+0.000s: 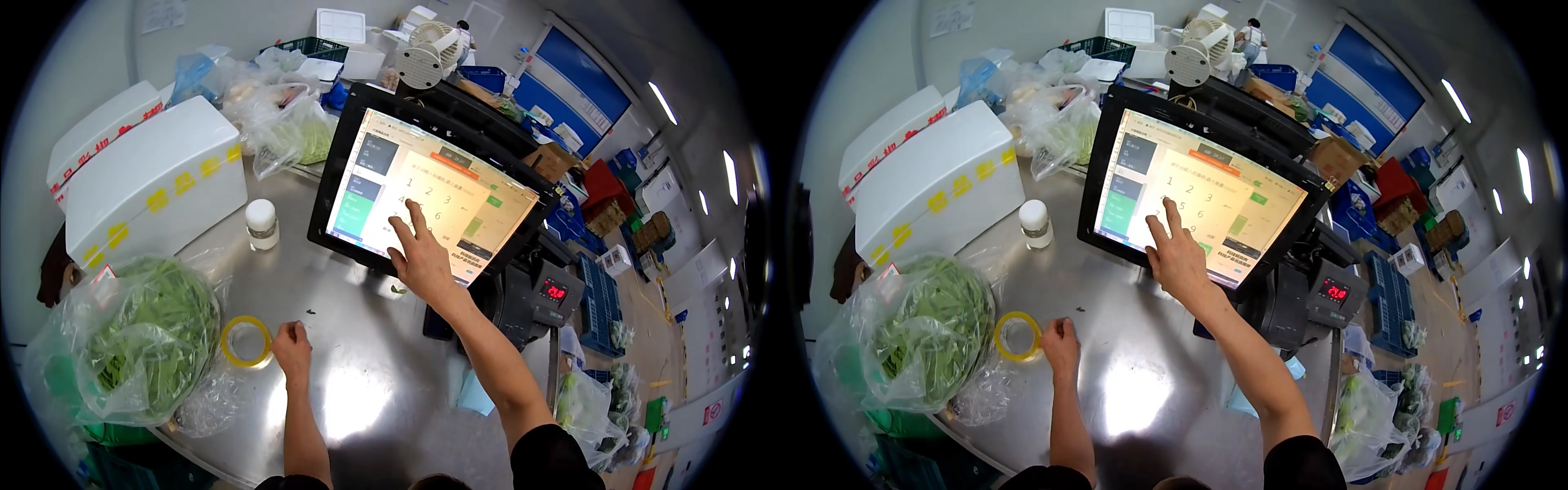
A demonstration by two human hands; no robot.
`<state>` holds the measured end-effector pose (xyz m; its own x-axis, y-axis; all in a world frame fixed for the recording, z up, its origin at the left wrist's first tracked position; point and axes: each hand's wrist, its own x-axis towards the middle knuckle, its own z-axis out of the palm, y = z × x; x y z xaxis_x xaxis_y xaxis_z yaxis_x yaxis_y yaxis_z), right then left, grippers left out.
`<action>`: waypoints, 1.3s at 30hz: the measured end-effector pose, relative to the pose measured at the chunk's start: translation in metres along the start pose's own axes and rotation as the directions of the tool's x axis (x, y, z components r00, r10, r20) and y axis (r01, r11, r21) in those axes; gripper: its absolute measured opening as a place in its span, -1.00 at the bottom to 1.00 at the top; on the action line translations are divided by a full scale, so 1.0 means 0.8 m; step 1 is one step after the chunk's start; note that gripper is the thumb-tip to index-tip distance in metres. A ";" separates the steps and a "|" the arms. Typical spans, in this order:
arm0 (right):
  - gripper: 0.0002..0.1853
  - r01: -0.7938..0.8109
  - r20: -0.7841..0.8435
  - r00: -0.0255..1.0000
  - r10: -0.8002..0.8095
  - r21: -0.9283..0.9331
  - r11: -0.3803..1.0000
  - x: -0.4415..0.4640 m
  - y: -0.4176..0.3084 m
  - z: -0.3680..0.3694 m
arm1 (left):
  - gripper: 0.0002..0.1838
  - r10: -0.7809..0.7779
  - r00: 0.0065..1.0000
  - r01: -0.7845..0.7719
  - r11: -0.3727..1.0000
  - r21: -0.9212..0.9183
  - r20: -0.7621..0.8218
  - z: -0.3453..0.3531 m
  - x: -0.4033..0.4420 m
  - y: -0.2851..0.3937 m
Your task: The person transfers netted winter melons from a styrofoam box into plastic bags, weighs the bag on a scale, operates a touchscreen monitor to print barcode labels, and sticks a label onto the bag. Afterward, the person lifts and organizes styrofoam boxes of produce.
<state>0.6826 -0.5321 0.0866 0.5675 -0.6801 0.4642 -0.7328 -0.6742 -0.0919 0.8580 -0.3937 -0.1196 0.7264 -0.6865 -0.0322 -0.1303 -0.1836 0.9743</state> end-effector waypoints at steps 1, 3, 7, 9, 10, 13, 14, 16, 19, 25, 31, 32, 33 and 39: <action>-0.45 -0.003 0.002 1.000 0.003 0.000 1.000 0.001 -0.001 -0.001 | -0.78 0.004 1.000 -0.004 1.000 -0.005 0.000 0.001 0.000 -0.002; -0.44 0.000 0.015 1.000 0.000 0.005 1.000 -0.002 -0.001 0.003 | -0.79 0.053 0.998 -0.052 0.998 0.025 -0.018 0.005 0.003 -0.016; -0.43 -0.019 0.061 0.998 0.020 -0.024 1.000 -0.021 0.005 0.018 | -0.79 -0.018 1.000 0.018 1.000 -0.002 0.013 0.000 -0.001 0.003; -0.44 -0.044 0.054 0.997 0.047 -0.056 0.997 -0.022 0.012 0.016 | -0.80 -0.030 0.999 0.030 0.999 -0.014 0.017 -0.001 -0.001 0.007; -0.44 -0.058 0.035 0.998 0.060 -0.058 0.997 -0.019 0.015 0.013 | -0.80 -0.036 0.999 0.036 0.999 -0.020 0.018 -0.001 -0.001 0.008; -0.45 -0.087 -0.012 0.996 0.086 -0.048 0.995 -0.006 0.018 -0.002 | -0.80 -0.031 0.999 0.031 0.999 -0.007 0.013 -0.002 -0.001 0.009; -0.44 -0.079 -0.027 0.997 0.078 -0.048 0.996 -0.003 0.021 -0.002 | -0.80 -0.033 0.999 0.033 0.999 -0.006 0.013 -0.002 -0.001 0.010; -0.43 -0.064 -0.055 0.997 0.061 -0.048 0.997 0.003 0.028 0.000 | -0.80 -0.037 0.999 0.037 0.999 -0.004 0.013 -0.002 -0.001 0.011; -0.43 -0.085 -0.033 0.996 0.083 -0.057 0.995 0.003 0.031 0.009 | -0.80 -0.029 1.000 0.029 0.999 -0.019 0.002 0.000 0.000 0.004; -0.43 -0.009 0.031 0.999 0.010 -0.039 0.999 0.000 0.013 0.034 | -0.78 -0.029 1.000 0.029 1.000 -0.001 0.004 0.000 0.000 0.002; -0.42 -0.013 0.039 0.999 0.014 -0.013 1.000 -0.036 0.001 0.043 | -0.78 -0.049 0.999 0.050 0.999 -0.007 0.023 -0.001 -0.001 0.011; -0.41 -0.022 0.064 0.998 0.024 -0.023 0.999 -0.051 0.000 0.045 | -0.77 -0.051 0.998 0.051 0.999 -0.002 0.025 -0.001 -0.002 0.015; -0.41 -0.058 0.091 0.994 0.060 -0.030 0.998 -0.066 0.000 0.047 | -0.77 -0.051 0.998 0.051 0.999 0.004 0.024 -0.002 -0.003 0.018; -0.40 -0.239 0.136 0.957 0.255 -0.120 0.963 -0.106 0.023 0.040 | -0.76 -0.003 1.000 0.001 0.998 0.061 0.025 -0.003 -0.002 0.020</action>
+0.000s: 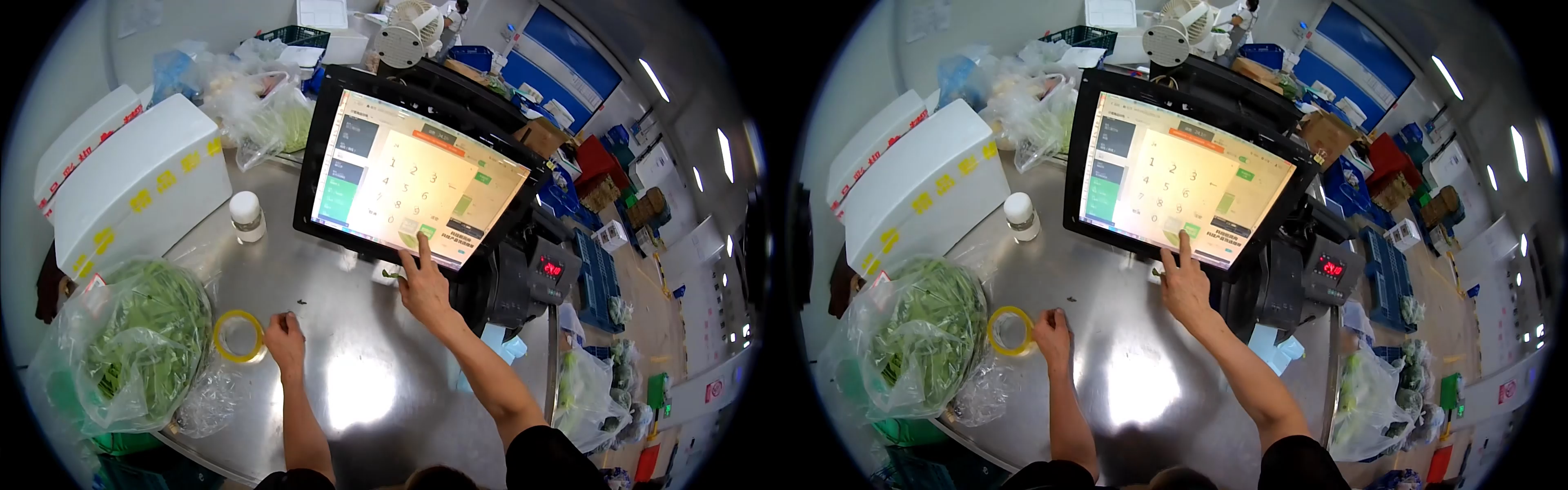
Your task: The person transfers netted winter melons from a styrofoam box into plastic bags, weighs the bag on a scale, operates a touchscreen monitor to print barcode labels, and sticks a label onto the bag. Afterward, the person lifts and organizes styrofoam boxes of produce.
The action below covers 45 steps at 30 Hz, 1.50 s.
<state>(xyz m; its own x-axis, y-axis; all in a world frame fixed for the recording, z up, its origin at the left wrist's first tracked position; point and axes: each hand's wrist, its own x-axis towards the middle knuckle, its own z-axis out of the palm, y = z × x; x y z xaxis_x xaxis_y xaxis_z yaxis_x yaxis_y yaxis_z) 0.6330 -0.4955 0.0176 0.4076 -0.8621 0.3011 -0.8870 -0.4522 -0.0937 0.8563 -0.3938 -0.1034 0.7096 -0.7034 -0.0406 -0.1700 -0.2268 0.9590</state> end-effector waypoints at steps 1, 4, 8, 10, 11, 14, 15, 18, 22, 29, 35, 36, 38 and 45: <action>-0.41 -0.030 0.017 0.999 0.030 -0.008 1.000 0.002 0.004 -0.002 | -0.76 0.005 1.000 -0.005 1.000 0.015 -0.002 -0.001 0.001 0.001; -0.36 -0.037 0.017 0.999 0.037 -0.041 0.998 0.000 0.021 0.013 | -0.76 0.007 1.000 -0.007 1.000 -0.012 -0.002 0.001 0.002 -0.005; -0.33 0.041 0.040 0.998 -0.040 -0.010 0.999 -0.028 0.002 0.009 | -0.77 -0.002 1.000 0.002 1.000 -0.016 -0.012 0.002 0.004 -0.011; -0.41 0.127 0.017 0.992 -0.128 0.071 0.989 -0.060 -0.012 0.016 | -0.77 0.011 1.000 -0.011 1.000 -0.009 -0.024 0.004 0.003 -0.012; -0.48 0.171 -0.012 0.985 -0.170 0.126 0.977 -0.078 -0.025 0.013 | -0.78 0.010 1.000 -0.010 1.000 -0.001 -0.024 0.004 0.001 -0.012; -0.57 0.176 0.114 0.974 -0.198 0.181 0.968 -0.138 -0.050 0.009 | -0.78 0.031 0.999 -0.030 0.999 0.030 -0.038 0.002 -0.001 -0.002; -0.61 0.192 0.140 0.965 -0.220 0.190 0.963 -0.159 -0.053 0.009 | -0.78 0.046 0.998 -0.044 0.998 0.048 -0.046 -0.002 -0.004 0.009; -0.65 0.228 0.262 0.917 -0.299 0.270 0.936 -0.227 -0.047 0.012 | -0.78 0.068 0.996 -0.063 0.994 0.090 -0.049 -0.002 -0.008 0.017; -0.70 0.270 0.219 0.905 -0.364 0.365 0.891 -0.303 -0.022 0.000 | -0.78 0.231 0.968 -0.211 0.960 0.182 -0.095 0.005 -0.002 -0.014; -0.82 0.168 0.187 0.960 -0.209 0.215 0.962 -0.406 0.047 -0.097 | -0.73 0.415 0.906 -0.360 0.861 0.359 -0.086 0.007 0.012 -0.038; -0.87 -0.179 -0.125 0.976 0.178 0.006 0.984 -0.504 0.154 -0.231 | -0.73 0.479 0.873 -0.403 0.816 0.414 -0.094 0.012 0.015 -0.058; -0.88 -0.245 -0.238 0.943 0.234 -0.019 0.969 -0.528 0.180 -0.254 | -0.77 0.376 0.917 -0.325 0.899 0.294 -0.136 0.019 0.008 -0.061; -0.66 -0.451 -0.453 0.823 0.342 -0.155 0.879 -0.585 0.233 -0.293 | -0.80 0.148 0.987 -0.140 0.983 0.121 -0.060 0.041 -0.028 -0.037; -0.36 -0.924 -0.725 0.338 0.600 -0.133 0.359 -0.793 0.420 -0.386 | -0.75 0.260 0.408 -0.056 0.964 -0.261 0.875 0.209 -0.452 0.168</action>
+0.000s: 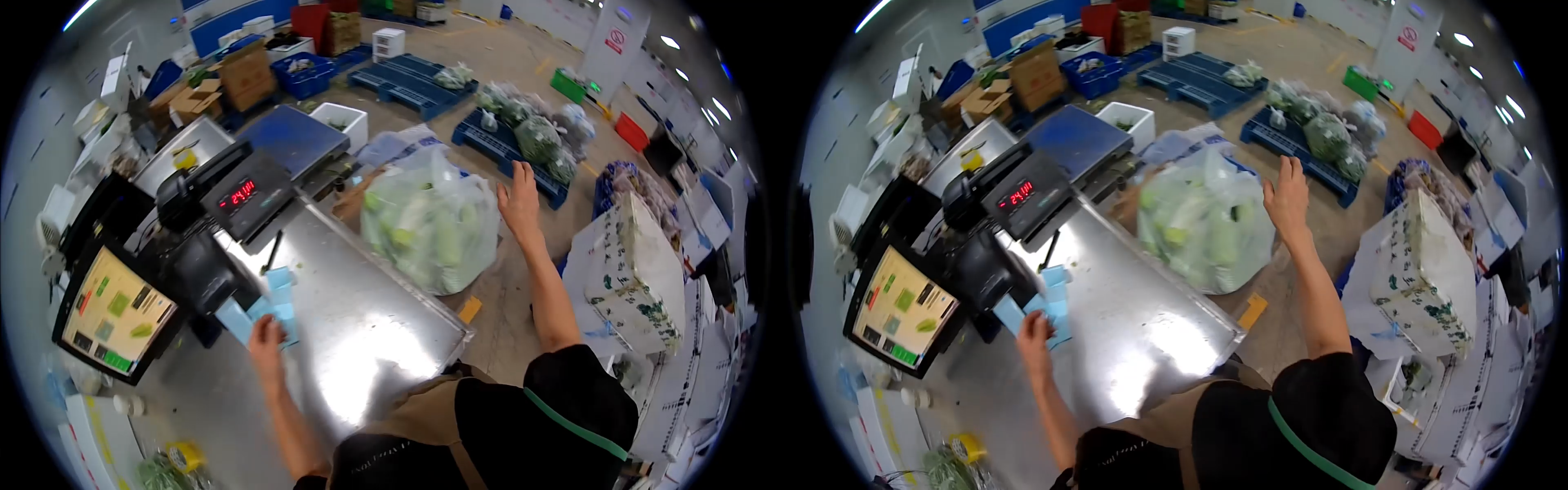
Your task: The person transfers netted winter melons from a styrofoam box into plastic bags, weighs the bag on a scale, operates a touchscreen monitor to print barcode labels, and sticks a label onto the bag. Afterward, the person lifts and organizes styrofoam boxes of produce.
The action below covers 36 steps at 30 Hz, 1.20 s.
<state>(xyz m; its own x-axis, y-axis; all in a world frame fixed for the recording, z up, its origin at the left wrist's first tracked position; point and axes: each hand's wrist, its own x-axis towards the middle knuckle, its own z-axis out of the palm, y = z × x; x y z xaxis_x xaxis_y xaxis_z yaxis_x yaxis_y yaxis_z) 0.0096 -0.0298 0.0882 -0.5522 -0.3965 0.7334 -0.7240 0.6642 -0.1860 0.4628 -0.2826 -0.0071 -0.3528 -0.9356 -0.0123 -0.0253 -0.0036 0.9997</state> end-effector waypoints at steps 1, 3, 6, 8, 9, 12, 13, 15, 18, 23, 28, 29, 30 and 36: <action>-0.34 -0.049 0.039 0.998 0.049 -0.004 0.999 0.005 0.034 0.013 | -0.75 0.044 0.975 -0.036 0.999 -0.039 0.217 0.062 -0.006 0.016; -0.26 -0.094 0.115 0.989 0.091 0.021 0.995 0.004 0.095 0.055 | -0.77 0.075 0.880 -0.087 0.996 0.005 0.470 0.173 -0.016 0.049; -0.19 -0.092 0.347 0.936 0.051 0.102 0.991 -0.007 0.149 0.106 | -0.74 0.096 0.714 -0.153 0.988 0.020 0.693 0.313 -0.023 0.086; -0.13 -0.063 0.440 0.896 -0.063 0.265 0.962 0.002 0.164 0.132 | -0.72 0.106 0.649 -0.177 0.984 0.014 0.753 0.393 -0.015 0.080; -0.10 -0.059 0.487 0.865 -0.122 0.340 0.939 -0.001 0.167 0.136 | -0.72 0.126 0.650 -0.196 0.981 0.005 0.750 0.429 -0.015 0.077; -0.02 0.317 0.489 0.729 -0.479 0.380 0.869 0.017 0.147 0.121 | -0.73 0.193 0.701 -0.276 0.961 0.012 0.687 0.521 -0.009 0.057; -0.13 0.386 0.524 0.694 -0.494 0.309 0.870 0.017 0.141 0.129 | -0.74 0.221 0.728 -0.317 0.948 0.034 0.649 0.549 -0.006 0.043; -0.24 0.455 0.383 0.735 -0.560 0.334 0.826 0.012 0.144 0.200 | -0.72 0.045 0.767 -0.188 0.970 0.157 0.640 0.597 0.007 0.013; -0.52 0.305 0.367 0.746 -0.555 0.553 0.776 0.016 0.146 0.249 | -0.73 0.019 0.776 0.091 0.986 -0.142 0.631 0.624 0.004 0.038; -0.78 -0.508 0.548 0.826 -0.133 0.825 0.247 0.031 0.171 0.271 | -0.72 0.039 0.741 0.378 0.802 -0.464 0.671 0.609 0.005 0.071; -0.70 -0.788 0.867 0.378 -0.323 0.485 0.379 0.049 0.251 0.199 | -0.76 -0.002 0.788 0.332 0.844 -0.422 0.616 0.547 0.020 0.134; -0.68 -0.816 0.912 0.271 -0.308 0.387 0.429 0.054 0.264 0.184 | -0.75 0.010 0.813 0.296 0.854 -0.428 0.582 0.534 0.027 0.151; -0.67 -0.864 0.894 0.275 -0.352 0.391 0.317 0.076 0.260 0.157 | -0.74 0.022 0.833 0.266 0.861 -0.435 0.553 0.525 0.035 0.162; -0.35 -0.884 0.818 0.420 -0.393 0.271 -0.380 0.140 0.239 0.113 | -0.68 0.074 0.848 0.138 0.925 -0.354 0.524 0.548 0.129 0.167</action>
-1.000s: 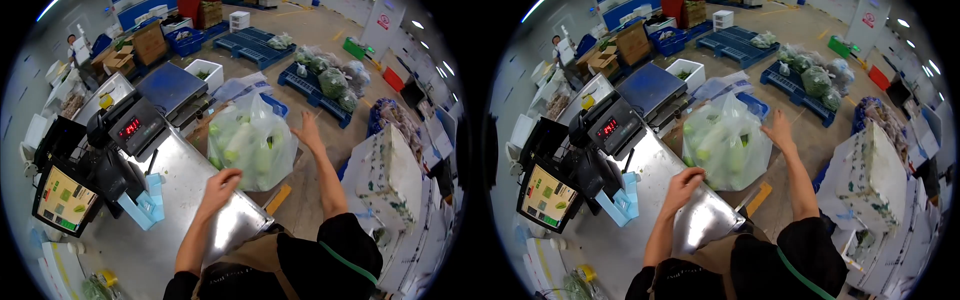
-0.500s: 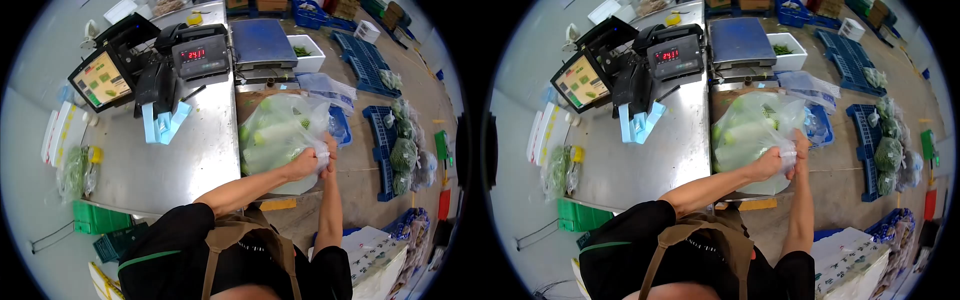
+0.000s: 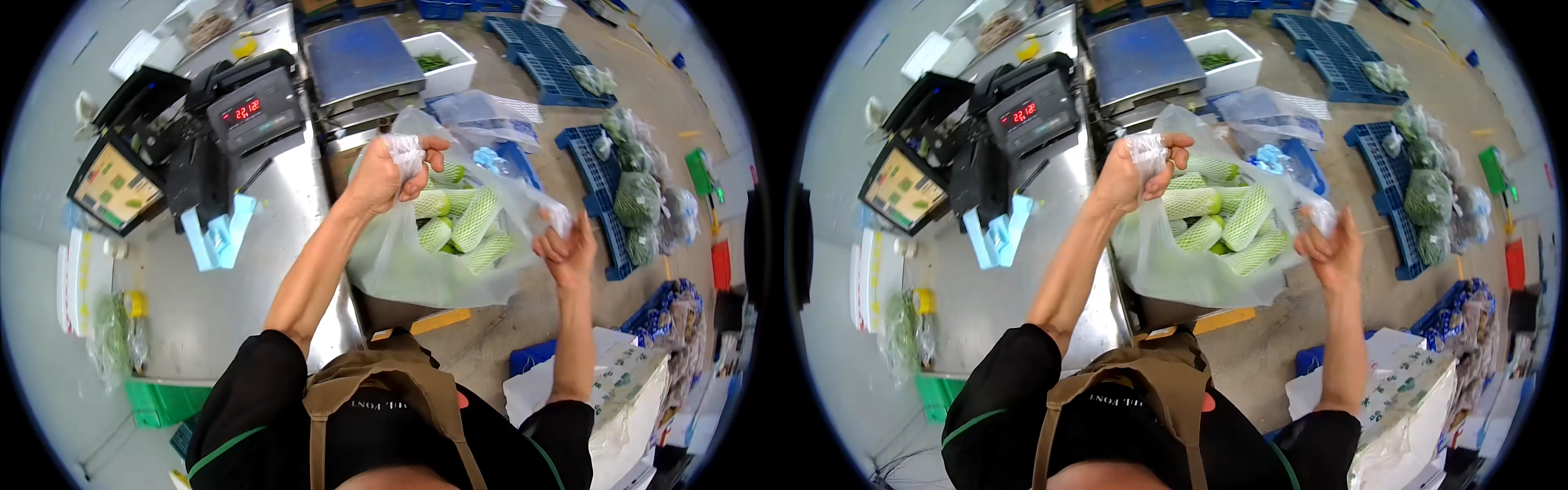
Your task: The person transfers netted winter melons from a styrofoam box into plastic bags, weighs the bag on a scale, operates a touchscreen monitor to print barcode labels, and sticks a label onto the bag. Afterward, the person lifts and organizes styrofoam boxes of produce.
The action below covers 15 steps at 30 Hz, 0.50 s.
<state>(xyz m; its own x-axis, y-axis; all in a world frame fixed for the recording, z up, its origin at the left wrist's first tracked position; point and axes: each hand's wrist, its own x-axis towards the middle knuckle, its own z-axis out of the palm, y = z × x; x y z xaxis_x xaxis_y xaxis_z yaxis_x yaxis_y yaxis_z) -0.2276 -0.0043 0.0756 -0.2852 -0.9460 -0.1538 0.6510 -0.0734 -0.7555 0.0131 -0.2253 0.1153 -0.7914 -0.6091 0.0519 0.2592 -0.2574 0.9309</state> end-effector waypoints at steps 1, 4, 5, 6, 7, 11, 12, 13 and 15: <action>-0.25 0.003 -0.026 1.000 -0.002 0.043 0.999 0.006 0.006 0.023 | -0.66 0.000 1.000 0.000 1.000 -0.001 -0.007 0.006 0.012 0.002; -0.04 0.183 0.285 0.952 -0.111 -0.241 0.953 0.013 0.019 0.094 | -0.63 0.056 0.998 -0.056 0.997 0.059 -0.002 0.003 0.028 0.031; 0.01 0.160 0.358 0.929 -0.088 -0.177 0.971 0.018 0.014 0.094 | -0.59 0.101 0.995 -0.101 0.995 -0.001 0.027 -0.009 0.029 0.030; 0.06 0.125 0.433 0.899 -0.062 -0.117 0.985 0.025 0.011 0.094 | -0.59 0.076 0.995 -0.075 0.997 -0.020 0.071 -0.014 0.028 0.027; 0.07 0.193 0.373 0.920 -0.116 -0.176 0.965 0.031 0.010 0.101 | -0.59 0.054 0.992 -0.049 0.998 -0.044 0.111 -0.018 0.023 0.023; 0.10 0.587 0.539 0.809 -0.235 -0.725 0.359 0.071 0.023 0.112 | -0.70 0.037 0.917 -0.245 0.838 0.487 0.397 -0.017 0.021 -0.020; 0.11 0.677 0.669 0.727 -0.154 -0.736 -0.002 0.084 0.027 0.109 | -0.73 -0.001 0.928 -0.247 0.747 0.617 0.373 -0.007 0.014 -0.021; 0.03 0.695 0.693 0.711 -0.116 -0.718 -0.029 0.089 0.033 0.112 | -0.71 -0.127 0.950 -0.076 0.791 0.607 0.284 0.006 0.006 -0.013; 0.01 0.692 0.685 0.712 -0.154 -0.722 -0.008 0.111 0.043 0.109 | -0.69 0.076 0.921 -0.299 0.767 0.568 0.382 0.010 -0.006 -0.037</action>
<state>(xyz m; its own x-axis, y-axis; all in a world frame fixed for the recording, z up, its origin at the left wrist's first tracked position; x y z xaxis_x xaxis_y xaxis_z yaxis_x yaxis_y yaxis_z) -0.1691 -0.1183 0.0917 0.1784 -0.8788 0.4426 -0.7105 -0.4262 -0.5599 0.0045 -0.2088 0.0907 -0.9206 -0.2944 0.2564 0.1203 0.4108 0.9038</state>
